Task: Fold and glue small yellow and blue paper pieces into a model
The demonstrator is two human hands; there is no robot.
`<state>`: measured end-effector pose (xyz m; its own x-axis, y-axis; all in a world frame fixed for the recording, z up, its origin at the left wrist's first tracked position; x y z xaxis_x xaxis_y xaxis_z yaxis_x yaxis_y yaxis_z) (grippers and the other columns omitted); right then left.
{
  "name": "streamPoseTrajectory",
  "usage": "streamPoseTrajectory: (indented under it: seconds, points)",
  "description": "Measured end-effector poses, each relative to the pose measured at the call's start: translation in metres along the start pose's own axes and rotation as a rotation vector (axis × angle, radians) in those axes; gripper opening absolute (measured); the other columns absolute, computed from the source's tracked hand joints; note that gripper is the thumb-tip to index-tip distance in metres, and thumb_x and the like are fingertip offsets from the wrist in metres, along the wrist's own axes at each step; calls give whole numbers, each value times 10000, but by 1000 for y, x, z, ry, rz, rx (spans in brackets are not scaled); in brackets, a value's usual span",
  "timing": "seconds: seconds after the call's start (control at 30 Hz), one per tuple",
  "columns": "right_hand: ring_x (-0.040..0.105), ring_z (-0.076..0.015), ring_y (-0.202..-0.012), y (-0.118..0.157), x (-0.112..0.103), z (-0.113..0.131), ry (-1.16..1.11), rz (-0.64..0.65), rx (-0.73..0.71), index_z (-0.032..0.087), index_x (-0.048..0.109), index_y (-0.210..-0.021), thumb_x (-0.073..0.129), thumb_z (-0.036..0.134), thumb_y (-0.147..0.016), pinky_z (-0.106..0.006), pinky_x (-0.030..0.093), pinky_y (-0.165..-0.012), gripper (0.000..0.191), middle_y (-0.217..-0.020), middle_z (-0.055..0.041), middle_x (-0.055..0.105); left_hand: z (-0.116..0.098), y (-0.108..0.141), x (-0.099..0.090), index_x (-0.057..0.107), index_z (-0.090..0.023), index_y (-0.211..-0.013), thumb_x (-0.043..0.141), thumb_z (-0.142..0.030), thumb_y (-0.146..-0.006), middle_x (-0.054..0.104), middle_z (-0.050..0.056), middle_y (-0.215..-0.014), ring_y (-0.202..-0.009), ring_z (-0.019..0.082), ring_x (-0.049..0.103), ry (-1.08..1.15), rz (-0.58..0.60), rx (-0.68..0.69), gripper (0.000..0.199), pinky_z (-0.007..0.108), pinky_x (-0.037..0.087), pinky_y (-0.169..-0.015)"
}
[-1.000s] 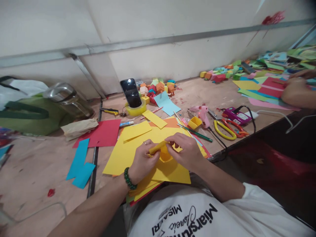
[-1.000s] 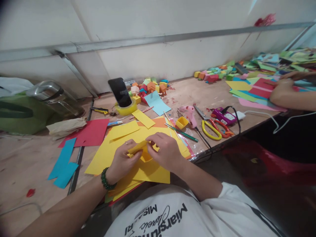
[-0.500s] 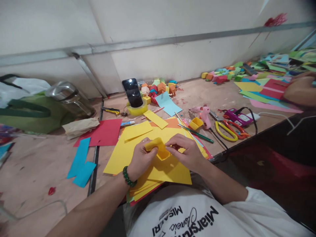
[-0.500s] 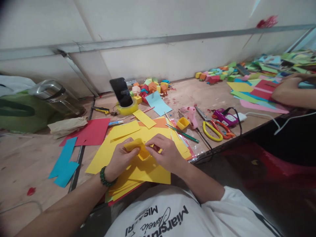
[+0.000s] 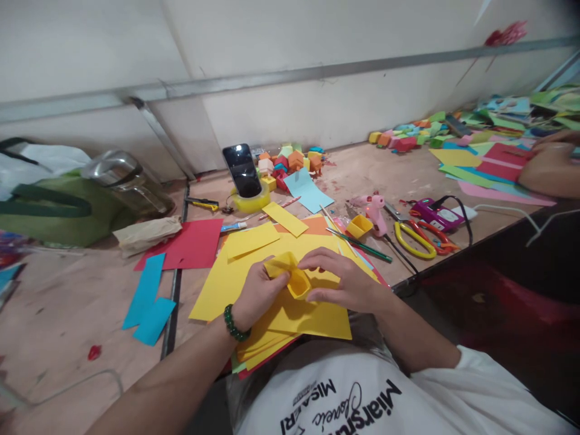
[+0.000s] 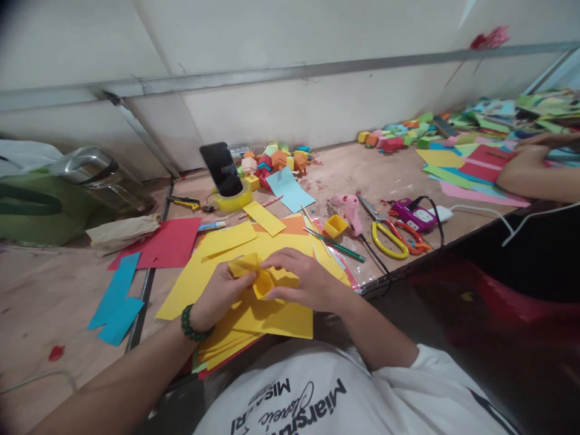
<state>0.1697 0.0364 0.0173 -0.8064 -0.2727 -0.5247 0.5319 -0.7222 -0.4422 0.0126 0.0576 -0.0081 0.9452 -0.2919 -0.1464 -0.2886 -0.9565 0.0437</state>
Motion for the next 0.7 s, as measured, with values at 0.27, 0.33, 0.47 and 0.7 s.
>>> streamPoseTrajectory:
  seconds: [0.27, 0.33, 0.47, 0.7]
  points:
    - [619, -153, -893, -2, 1, -4, -101, 38, -5, 193, 652, -1051, 721, 423, -766, -286, 529, -788, 372, -976, -64, 650, 2, 0, 6, 657, -144, -631, 600, -192, -551, 602, -14, -608, -566, 103, 504, 110, 87, -162, 109, 207, 396, -542]
    - [631, -147, -860, -1, 2, -6, -122, 19, -21, 186, 689, -976, 722, 413, -766, -276, 525, -777, 311, -928, -60, 652, 5, 0, 5, 682, -148, -658, 579, -160, -514, 620, -13, -621, -561, 102, 500, 107, 100, -202, 178, 205, 391, -534]
    - [638, -134, -802, 1, 2, -10, -197, 14, -25, 178, 715, -924, 718, 397, -774, -250, 528, -715, 266, -895, -62, 665, 6, 1, 5, 725, -149, -718, 578, -137, -498, 645, -3, -652, -582, 108, 510, 98, 129, -226, 266, 208, 388, -540]
    - [649, -129, -826, 1, -2, -9, -198, 71, -21, 175, 731, -911, 637, 346, -861, -240, 520, -738, 202, -878, -66, 673, 4, 1, 6, 737, -153, -685, 614, -166, -520, 631, -12, -632, -561, 96, 503, 61, 113, -191, 205, 200, 400, -527]
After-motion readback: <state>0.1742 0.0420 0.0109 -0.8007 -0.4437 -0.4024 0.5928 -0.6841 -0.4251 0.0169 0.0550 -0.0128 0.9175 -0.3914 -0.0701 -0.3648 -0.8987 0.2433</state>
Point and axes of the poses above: each hand's wrist, its own y-axis away from the middle knuckle, its own x-axis out of the palm, z = x × y, the point moved 5 cm from there along -y, towards the middle knuckle
